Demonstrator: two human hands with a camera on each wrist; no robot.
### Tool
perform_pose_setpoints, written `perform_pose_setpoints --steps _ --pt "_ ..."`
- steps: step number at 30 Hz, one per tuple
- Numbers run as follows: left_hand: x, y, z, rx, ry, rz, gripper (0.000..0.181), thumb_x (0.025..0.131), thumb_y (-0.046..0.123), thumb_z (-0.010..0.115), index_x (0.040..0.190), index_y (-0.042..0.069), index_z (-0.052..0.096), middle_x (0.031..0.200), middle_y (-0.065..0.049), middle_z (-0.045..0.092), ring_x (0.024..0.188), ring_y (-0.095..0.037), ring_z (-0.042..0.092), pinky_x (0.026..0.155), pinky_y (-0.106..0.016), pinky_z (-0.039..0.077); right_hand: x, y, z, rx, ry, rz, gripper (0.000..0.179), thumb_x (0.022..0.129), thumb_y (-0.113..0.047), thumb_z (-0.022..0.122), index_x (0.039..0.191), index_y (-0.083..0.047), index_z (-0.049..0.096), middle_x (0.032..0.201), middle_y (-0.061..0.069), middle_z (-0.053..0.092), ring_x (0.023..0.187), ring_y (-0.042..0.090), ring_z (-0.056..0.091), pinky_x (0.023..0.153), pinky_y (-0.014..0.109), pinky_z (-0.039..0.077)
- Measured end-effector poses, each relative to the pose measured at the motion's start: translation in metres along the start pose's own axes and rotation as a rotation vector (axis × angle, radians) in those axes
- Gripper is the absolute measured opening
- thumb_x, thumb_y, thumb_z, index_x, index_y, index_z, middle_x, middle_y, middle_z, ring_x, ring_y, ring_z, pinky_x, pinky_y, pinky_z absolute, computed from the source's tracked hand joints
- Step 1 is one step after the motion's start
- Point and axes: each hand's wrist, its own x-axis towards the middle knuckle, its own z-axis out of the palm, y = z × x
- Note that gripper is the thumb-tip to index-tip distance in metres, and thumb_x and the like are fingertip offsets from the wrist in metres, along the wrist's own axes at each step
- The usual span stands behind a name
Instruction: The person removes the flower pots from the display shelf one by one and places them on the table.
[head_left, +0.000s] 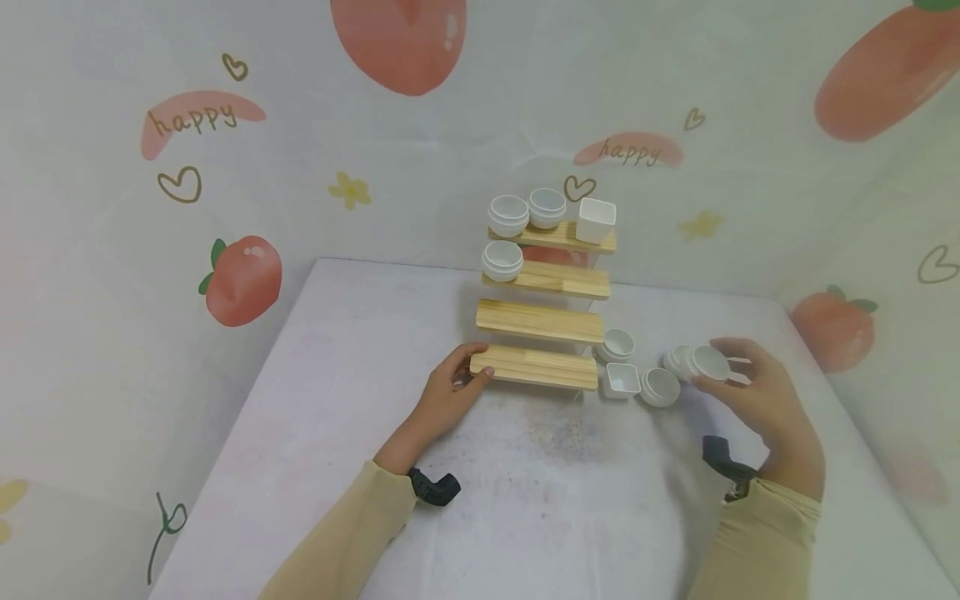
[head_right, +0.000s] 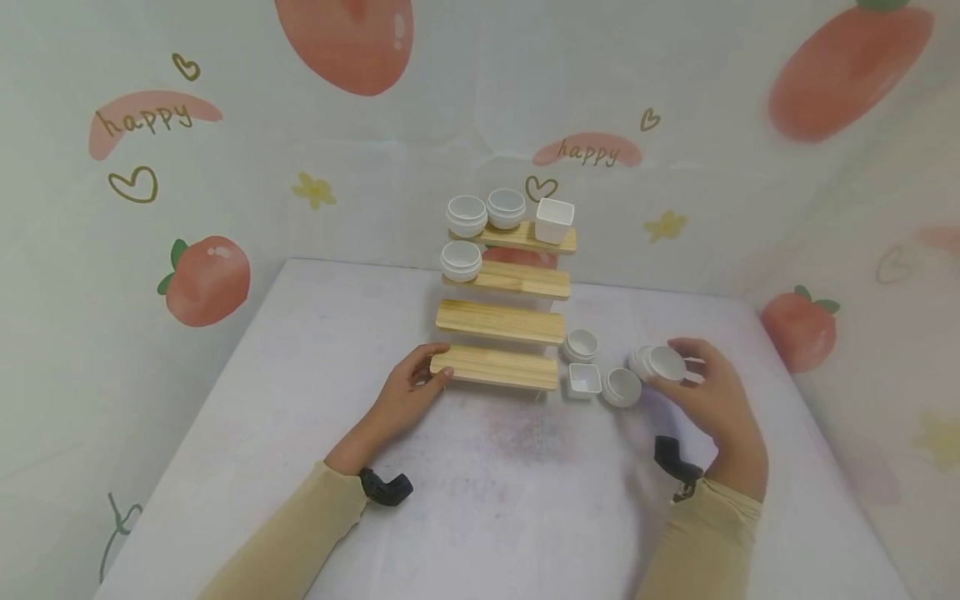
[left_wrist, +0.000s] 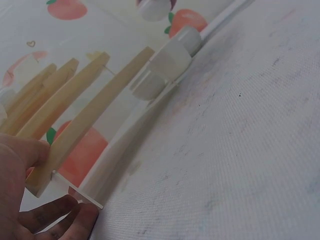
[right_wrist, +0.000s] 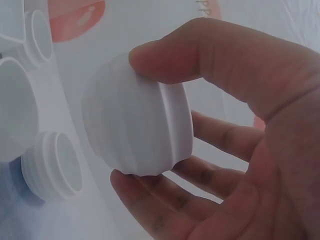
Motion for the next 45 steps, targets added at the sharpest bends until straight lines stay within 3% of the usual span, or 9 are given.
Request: perform_pose_setpoints --steps 2,5,7,25,28,32,41,45 --pt "0.0 0.0 0.0 0.005 -0.001 0.001 0.044 0.106 0.035 0.067 0.148 0.028 0.057 0.145 -0.006 0.063 0.12 -0.025 0.067 0.099 -0.047 0.059 0.0 0.002 -0.001 -0.009 -0.016 0.023 0.076 0.095 -0.04 0.082 0.154 -0.008 0.046 0.156 0.024 0.047 0.138 0.054 0.047 0.097 0.038 0.055" --pt "0.001 0.0 0.0 0.01 -0.003 0.008 0.044 0.106 0.035 0.067 0.148 0.027 0.057 0.144 -0.005 0.063 0.118 -0.024 0.067 0.097 -0.046 0.059 0.0 0.006 -0.002 -0.019 -0.04 0.051 0.077 0.095 -0.041 0.081 0.154 -0.007 0.045 0.157 0.03 0.044 0.141 0.059 0.042 0.101 0.071 0.046" --pt "0.001 -0.001 0.0 0.009 -0.003 0.006 0.043 0.106 0.035 0.067 0.148 0.028 0.057 0.143 -0.004 0.063 0.117 -0.023 0.067 0.096 -0.045 0.059 0.0 0.009 -0.002 -0.025 -0.055 0.065 0.077 0.096 -0.042 0.08 0.154 -0.006 0.046 0.157 0.031 0.044 0.142 0.06 0.04 0.103 0.077 0.041" --pt "0.002 0.0 -0.001 -0.001 -0.006 0.005 0.042 0.107 0.033 0.067 0.147 0.028 0.058 0.142 -0.003 0.064 0.118 -0.023 0.067 0.097 -0.045 0.059 0.005 0.035 0.002 -0.035 -0.078 0.057 0.075 0.092 -0.038 0.084 0.147 0.001 0.051 0.149 0.029 0.052 0.135 0.057 0.049 0.103 0.07 0.044" --pt "0.001 0.0 -0.001 -0.001 -0.005 0.005 0.042 0.106 0.034 0.067 0.147 0.029 0.058 0.143 -0.004 0.064 0.118 -0.024 0.068 0.097 -0.046 0.059 0.006 0.039 0.003 -0.048 -0.09 0.062 0.074 0.092 -0.04 0.085 0.145 0.001 0.053 0.147 0.027 0.055 0.135 0.055 0.052 0.099 0.055 0.05" --pt "0.001 0.0 -0.001 -0.001 -0.003 0.006 0.043 0.106 0.034 0.067 0.147 0.028 0.058 0.142 -0.006 0.065 0.117 -0.025 0.068 0.097 -0.046 0.059 0.007 0.042 0.005 -0.077 -0.109 0.069 0.074 0.09 -0.042 0.086 0.142 0.0 0.055 0.144 0.024 0.057 0.133 0.053 0.053 0.095 0.044 0.047" --pt "0.0 -0.001 -0.001 -0.013 -0.004 0.0 0.044 0.106 0.034 0.068 0.148 0.028 0.058 0.145 -0.006 0.063 0.119 -0.025 0.068 0.099 -0.047 0.059 0.011 0.047 0.008 -0.074 -0.16 0.112 0.078 0.09 -0.041 0.086 0.145 0.002 0.051 0.148 0.03 0.053 0.135 0.055 0.05 0.102 0.061 0.047" --pt "0.0 0.0 -0.001 -0.019 -0.006 0.003 0.045 0.105 0.034 0.069 0.148 0.028 0.058 0.144 -0.006 0.064 0.117 -0.026 0.068 0.098 -0.047 0.059 0.011 0.049 0.011 -0.073 -0.17 0.125 0.078 0.089 -0.041 0.086 0.144 0.002 0.051 0.147 0.03 0.054 0.135 0.053 0.051 0.102 0.06 0.047"
